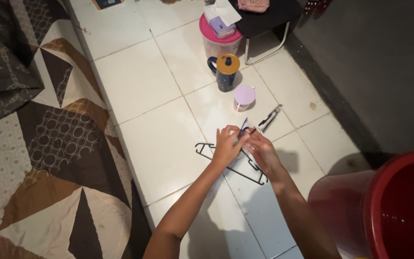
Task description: The person moves hangers and a bucket of clothes between rooms, places items into a backpack, and hangs garments on a clothing rack. The person also handles a plastic bag and adjusts items on the rack.
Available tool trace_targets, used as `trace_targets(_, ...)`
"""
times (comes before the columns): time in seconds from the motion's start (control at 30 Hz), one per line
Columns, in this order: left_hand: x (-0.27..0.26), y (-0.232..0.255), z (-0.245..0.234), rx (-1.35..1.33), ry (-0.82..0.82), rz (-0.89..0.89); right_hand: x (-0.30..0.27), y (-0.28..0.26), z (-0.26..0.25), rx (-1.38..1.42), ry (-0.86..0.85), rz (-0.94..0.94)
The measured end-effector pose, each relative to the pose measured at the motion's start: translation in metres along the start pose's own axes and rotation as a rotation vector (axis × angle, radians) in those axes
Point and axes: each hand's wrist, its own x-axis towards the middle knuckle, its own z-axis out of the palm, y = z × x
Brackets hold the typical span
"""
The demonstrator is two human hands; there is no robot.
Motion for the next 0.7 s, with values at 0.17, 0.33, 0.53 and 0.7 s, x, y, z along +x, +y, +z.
trace_targets(0.17,0.002,-0.049,0.016,-0.504,0.060,-0.607,0.014,0.013,-0.011,-0.073,0.067,-0.006)
trace_targets(0.33,0.008,-0.105,0.004,-0.900,0.363,-0.928,0.046,0.056,-0.088,-0.369,0.166,-0.256)
trace_targets(0.53,0.010,-0.099,-0.031,-0.728,0.135,-0.728,0.029,0.136,-0.151,-1.916,0.287,-0.352)
trace_targets(0.7,0.018,-0.061,-0.040,-0.689,-0.002,-0.568,0.015,0.153,-0.148,-1.792,0.379,-0.116)
